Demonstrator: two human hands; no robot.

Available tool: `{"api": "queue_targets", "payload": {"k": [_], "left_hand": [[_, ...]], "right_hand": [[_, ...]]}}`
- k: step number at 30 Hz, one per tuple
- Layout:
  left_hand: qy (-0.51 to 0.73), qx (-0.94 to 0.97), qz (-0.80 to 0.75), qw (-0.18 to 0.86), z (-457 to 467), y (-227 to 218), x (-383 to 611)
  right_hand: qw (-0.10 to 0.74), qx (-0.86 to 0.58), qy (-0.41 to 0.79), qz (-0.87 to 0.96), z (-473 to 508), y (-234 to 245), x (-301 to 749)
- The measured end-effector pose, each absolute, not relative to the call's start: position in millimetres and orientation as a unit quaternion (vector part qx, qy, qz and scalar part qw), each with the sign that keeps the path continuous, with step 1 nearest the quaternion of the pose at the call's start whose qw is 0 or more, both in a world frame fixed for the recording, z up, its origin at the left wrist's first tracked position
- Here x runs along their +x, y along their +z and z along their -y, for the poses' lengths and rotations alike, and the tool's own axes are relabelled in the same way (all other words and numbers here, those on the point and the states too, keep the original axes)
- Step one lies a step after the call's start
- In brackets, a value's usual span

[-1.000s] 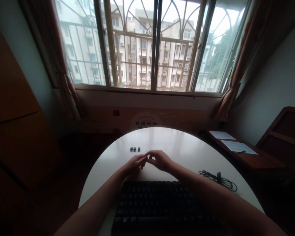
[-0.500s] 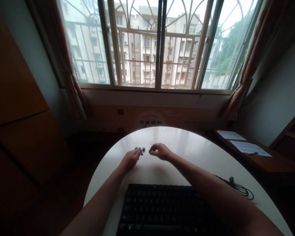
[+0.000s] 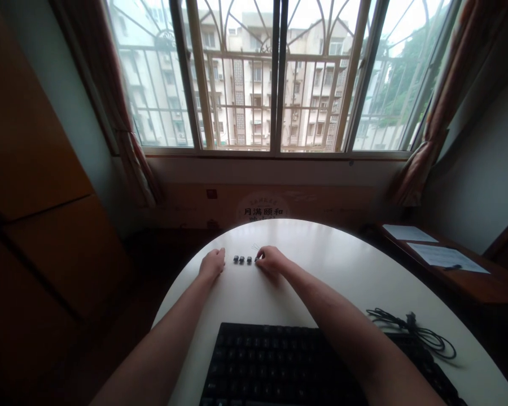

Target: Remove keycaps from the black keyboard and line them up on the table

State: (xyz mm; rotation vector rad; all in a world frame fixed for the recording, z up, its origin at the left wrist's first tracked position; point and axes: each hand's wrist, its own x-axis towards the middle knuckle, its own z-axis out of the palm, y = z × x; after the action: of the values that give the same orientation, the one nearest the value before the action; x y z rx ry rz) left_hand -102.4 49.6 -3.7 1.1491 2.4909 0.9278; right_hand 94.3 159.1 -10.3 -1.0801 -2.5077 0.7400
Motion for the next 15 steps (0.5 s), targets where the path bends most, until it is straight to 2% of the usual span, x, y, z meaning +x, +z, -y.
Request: {"api": "queue_targets", "payload": {"k": [7,15], "left_hand": [[0.316,0.418,-0.849,0.072,-69,-6,-111],[0.337,0.595,-0.728,0.05,-66,-12,-109]], "right_hand": [[0.143,-0.382,0.288,0.867,-164,-11,94],[0.144,-0.369,0.304,0.866,-164,-10,99]]}}
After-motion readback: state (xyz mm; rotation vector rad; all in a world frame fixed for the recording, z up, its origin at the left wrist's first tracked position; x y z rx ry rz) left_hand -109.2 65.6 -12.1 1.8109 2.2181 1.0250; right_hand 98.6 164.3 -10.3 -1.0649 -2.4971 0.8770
